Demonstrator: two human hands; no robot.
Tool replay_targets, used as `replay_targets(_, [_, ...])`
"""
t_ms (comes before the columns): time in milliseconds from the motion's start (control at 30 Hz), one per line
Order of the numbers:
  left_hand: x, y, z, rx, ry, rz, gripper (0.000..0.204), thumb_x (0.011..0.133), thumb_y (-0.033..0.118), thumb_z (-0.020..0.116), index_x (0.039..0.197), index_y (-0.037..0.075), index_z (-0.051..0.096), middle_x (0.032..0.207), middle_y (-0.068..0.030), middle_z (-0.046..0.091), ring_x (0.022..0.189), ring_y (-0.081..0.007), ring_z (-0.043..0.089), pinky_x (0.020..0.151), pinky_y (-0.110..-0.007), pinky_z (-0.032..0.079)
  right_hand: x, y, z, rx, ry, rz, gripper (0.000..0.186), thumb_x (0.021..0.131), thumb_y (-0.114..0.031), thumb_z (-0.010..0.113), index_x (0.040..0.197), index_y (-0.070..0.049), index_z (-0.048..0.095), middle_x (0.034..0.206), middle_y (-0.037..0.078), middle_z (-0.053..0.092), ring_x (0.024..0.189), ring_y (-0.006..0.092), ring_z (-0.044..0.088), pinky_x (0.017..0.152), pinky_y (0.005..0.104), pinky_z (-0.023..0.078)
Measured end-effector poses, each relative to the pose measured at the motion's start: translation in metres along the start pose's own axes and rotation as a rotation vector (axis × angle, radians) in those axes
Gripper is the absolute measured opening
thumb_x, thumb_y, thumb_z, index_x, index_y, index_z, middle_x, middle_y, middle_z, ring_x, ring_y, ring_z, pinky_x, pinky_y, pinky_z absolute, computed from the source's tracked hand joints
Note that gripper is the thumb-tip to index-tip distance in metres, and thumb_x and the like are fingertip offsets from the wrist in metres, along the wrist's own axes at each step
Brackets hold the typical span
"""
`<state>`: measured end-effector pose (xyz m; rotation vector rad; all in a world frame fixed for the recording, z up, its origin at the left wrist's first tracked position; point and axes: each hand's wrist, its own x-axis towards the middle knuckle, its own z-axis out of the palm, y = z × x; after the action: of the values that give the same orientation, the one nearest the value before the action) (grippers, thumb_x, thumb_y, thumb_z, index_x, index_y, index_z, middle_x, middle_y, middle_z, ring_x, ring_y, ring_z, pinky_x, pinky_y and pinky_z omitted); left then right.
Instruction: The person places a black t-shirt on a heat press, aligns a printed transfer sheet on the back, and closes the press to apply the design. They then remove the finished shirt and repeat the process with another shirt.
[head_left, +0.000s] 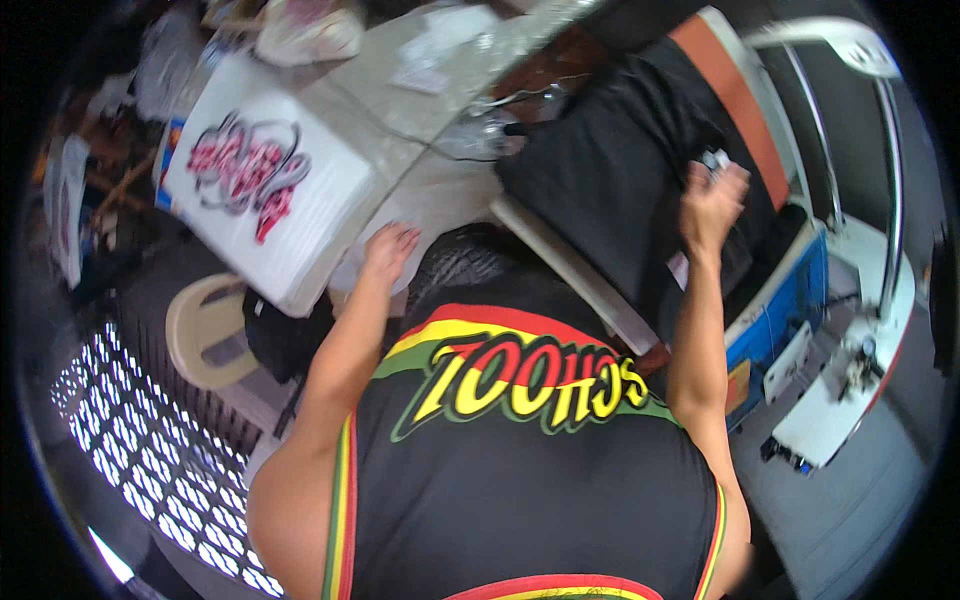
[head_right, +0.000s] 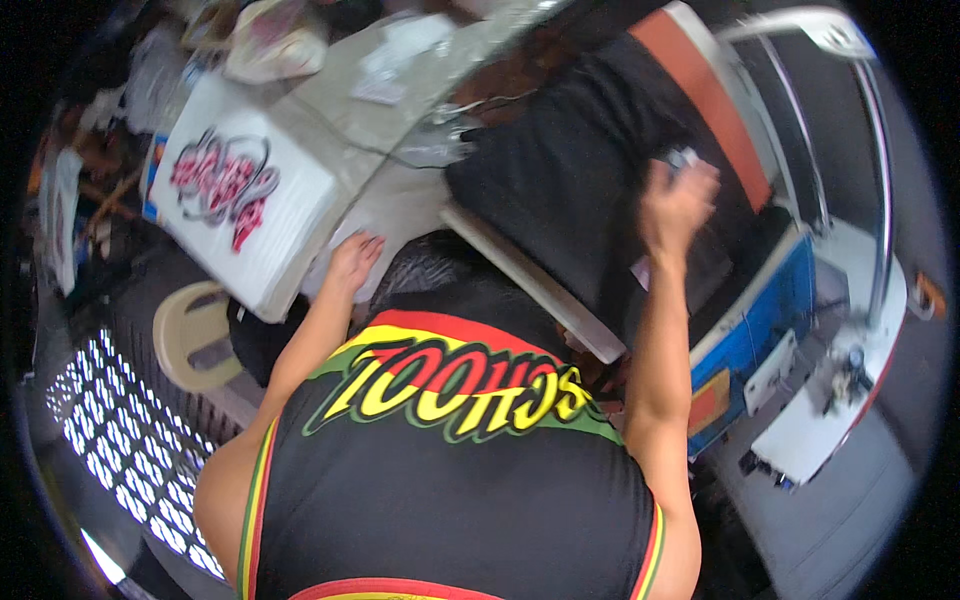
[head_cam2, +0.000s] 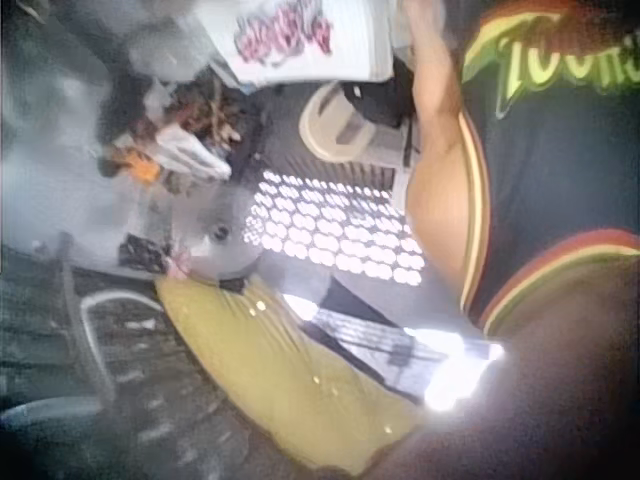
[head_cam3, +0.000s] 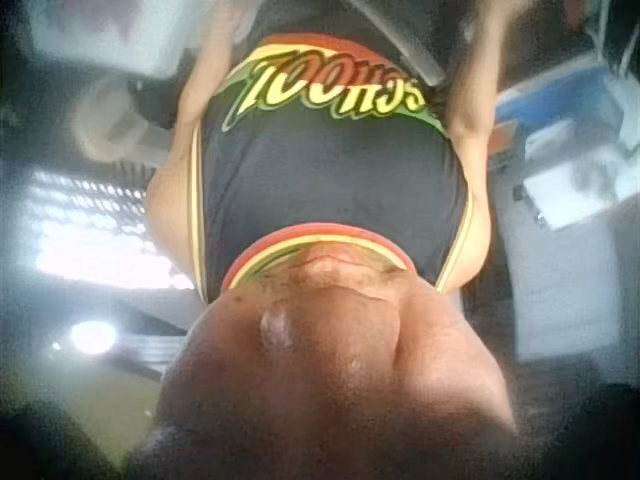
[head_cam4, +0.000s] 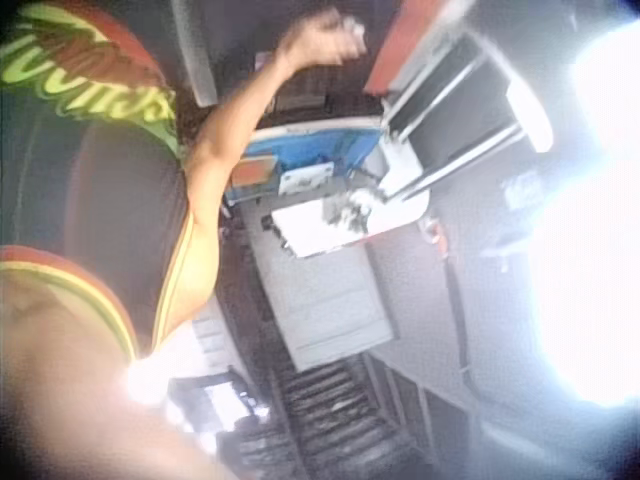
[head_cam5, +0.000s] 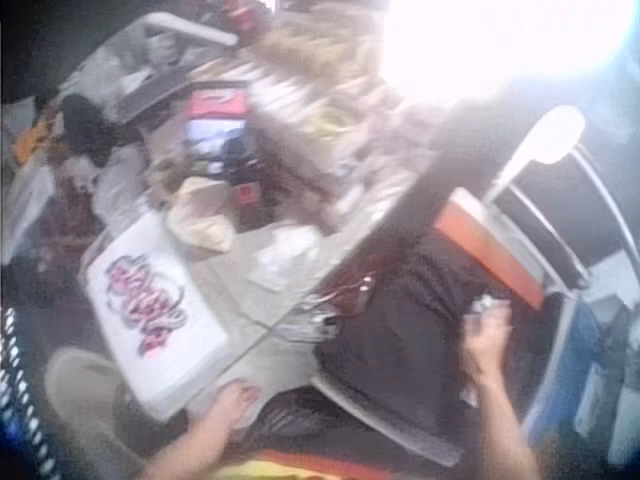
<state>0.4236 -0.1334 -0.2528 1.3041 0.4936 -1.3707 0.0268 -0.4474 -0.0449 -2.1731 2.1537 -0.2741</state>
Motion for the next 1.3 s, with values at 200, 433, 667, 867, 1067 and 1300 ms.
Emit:
replay_targets(200, [0.000, -0.006, 0.029, 0.648, 0.260, 0.112, 0.076, 0.091, 0.023, 0.063, 0.148, -0.010, 0.024, 0.133, -0.0309, 0.051, 0.118, -0.0422, 0.059, 0.101, -0.049, 0.048, 0.004, 0.002, -0.002, 0.042, -0.002, 0.015, 0.086, 0.099, -0.061, 0.038, 0.154, 0.002, 0.021, 0.161, 0.026, 0.016, 0.151, 0.0386, 0.014, 0.120, 0.0566, 0.009])
replay_targets(433, [-0.052, 0.075, 0.114, 2.106, -0.015, 0.185, 0.044, 0.092, 0.034, 0.060, 0.111, -0.004, 0.069, 0.115, -0.0274, 0.067, 0.111, -0.0424, 0.064, 0.094, -0.050, 0.050, 0.007, 0.011, -0.002, -0.194, -0.077, 0.087, 0.085, 0.098, -0.060, 0.040, 0.156, -0.001, 0.020, 0.163, 0.024, 0.010, 0.151, 0.0395, 0.010, 0.120, 0.0584, 0.005])
replay_targets(667, [-0.058, 0.106, 0.212, 2.329, -0.359, 0.498, 0.041, 0.086, 0.036, 0.070, 0.110, 0.003, 0.072, 0.113, -0.0235, 0.068, 0.105, -0.0380, 0.067, 0.090, -0.048, 0.053, 0.046, -0.064, -0.054, 0.271, -0.088, 0.230, 0.061, 0.087, -0.039, 0.063, 0.135, -0.003, 0.054, 0.121, 0.023, 0.065, 0.109, 0.0397, 0.064, 0.096, 0.0458, 0.050])
replay_targets(867, [-0.049, 0.136, 0.286, 1.887, -0.400, 0.949, 0.029, 0.087, 0.025, 0.069, 0.106, 0.004, 0.072, 0.105, -0.0222, 0.070, 0.094, -0.0376, 0.069, 0.082, -0.045, 0.053, 0.077, -0.102, -0.017, 0.255, -0.146, 0.334, 0.055, 0.096, -0.054, 0.051, 0.114, -0.004, 0.065, 0.104, 0.023, 0.071, 0.104, 0.0397, 0.067, 0.093, 0.0490, 0.050])
replay_targets(1067, [-0.125, 0.138, 0.394, 1.213, -0.935, 1.621, 0.019, 0.087, 0.004, 0.061, 0.104, 0.001, 0.069, 0.099, -0.0175, 0.068, 0.095, -0.0333, 0.066, 0.085, -0.039, 0.052, -0.041, -0.097, -0.105, 0.573, 0.183, 0.016, 0.040, 0.088, -0.033, 0.068, 0.066, -0.001, 0.057, 0.064, 0.022, 0.059, 0.062, 0.0409, 0.061, 0.057, 0.0452, 0.046])
replay_targets(1300, [-0.221, -0.076, 0.479, 1.457, -2.170, 1.804, 0.074, 0.063, -0.002, 0.074, 0.133, 0.017, 0.059, 0.142, -0.0112, 0.051, 0.133, -0.0350, 0.047, 0.111, -0.055, 0.034, -0.235, -0.050, -0.286, 0.633, -0.038, -0.410, 0.037, 0.077, -0.007, 0.074, 0.058, -0.007, 0.042, 0.053, 0.008, 0.040, 0.047, 0.0285, 0.045, 0.046, 0.0404, 0.034])
